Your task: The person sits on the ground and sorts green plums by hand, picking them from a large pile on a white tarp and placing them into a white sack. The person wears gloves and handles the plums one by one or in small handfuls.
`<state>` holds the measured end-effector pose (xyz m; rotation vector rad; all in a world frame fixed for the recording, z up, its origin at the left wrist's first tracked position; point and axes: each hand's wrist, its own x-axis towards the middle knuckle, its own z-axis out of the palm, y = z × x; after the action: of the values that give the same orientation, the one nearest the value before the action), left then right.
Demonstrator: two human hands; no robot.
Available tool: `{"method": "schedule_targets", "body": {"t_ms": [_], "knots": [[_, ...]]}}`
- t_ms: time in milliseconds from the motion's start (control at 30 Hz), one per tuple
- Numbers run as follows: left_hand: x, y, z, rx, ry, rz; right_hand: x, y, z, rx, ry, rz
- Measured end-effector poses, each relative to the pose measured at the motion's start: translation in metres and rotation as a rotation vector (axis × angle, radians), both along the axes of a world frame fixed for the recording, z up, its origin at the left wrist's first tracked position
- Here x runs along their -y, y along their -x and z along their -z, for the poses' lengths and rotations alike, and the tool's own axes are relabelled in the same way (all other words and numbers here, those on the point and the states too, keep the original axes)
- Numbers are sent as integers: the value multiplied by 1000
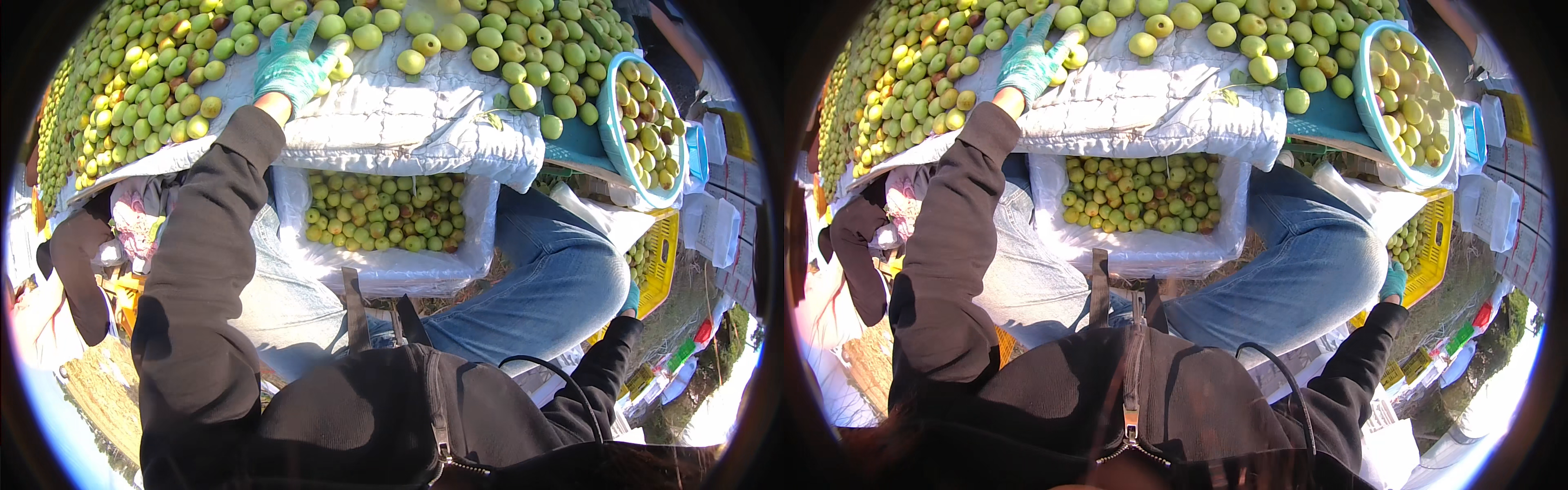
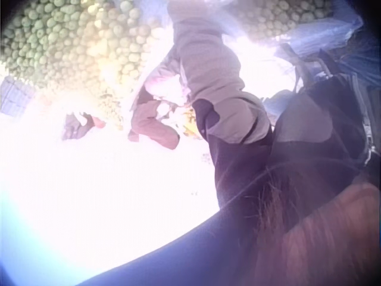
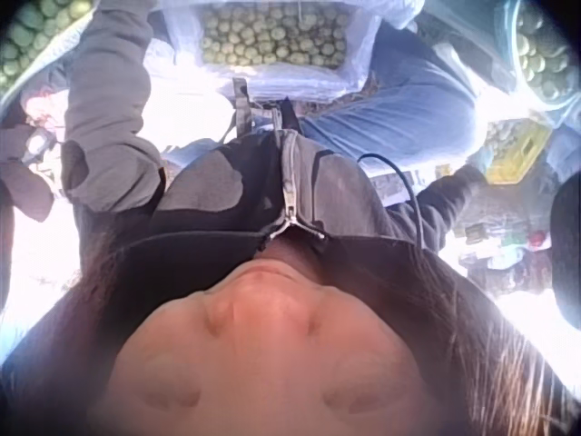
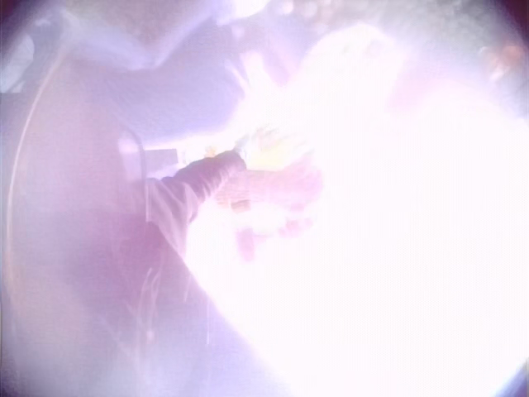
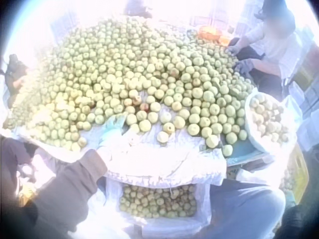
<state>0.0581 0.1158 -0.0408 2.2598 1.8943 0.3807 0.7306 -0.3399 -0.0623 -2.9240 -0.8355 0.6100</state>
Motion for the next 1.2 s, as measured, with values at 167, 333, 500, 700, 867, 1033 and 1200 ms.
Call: {"method": "schedule_targets", "body": {"t_ms": [167, 333, 500, 700, 867, 1033, 1200], "knots": [[0, -24, -23, 282, 196, 249, -171, 137, -121, -65, 27, -318], [-73, -1, -29, 212, -345, 140, -353, 303, -161, -275, -601, -982], [-121, -4, -33, -230, 103, 312, -510, 433, -100, -106, -614, -1397], [-110, -17, -32, -570, 27, 275, -568, 502, -66, 114, -155, -1429], [-107, 10, -22, -389, -54, 393, -562, 474, -66, 42, -166, -1411], [-88, 28, -24, 169, 223, 633, -530, 443, -91, -678, -539, -843], [-72, -6, -25, 211, 804, 211, -473, 479, -99, 160, -291, -1672]]}}
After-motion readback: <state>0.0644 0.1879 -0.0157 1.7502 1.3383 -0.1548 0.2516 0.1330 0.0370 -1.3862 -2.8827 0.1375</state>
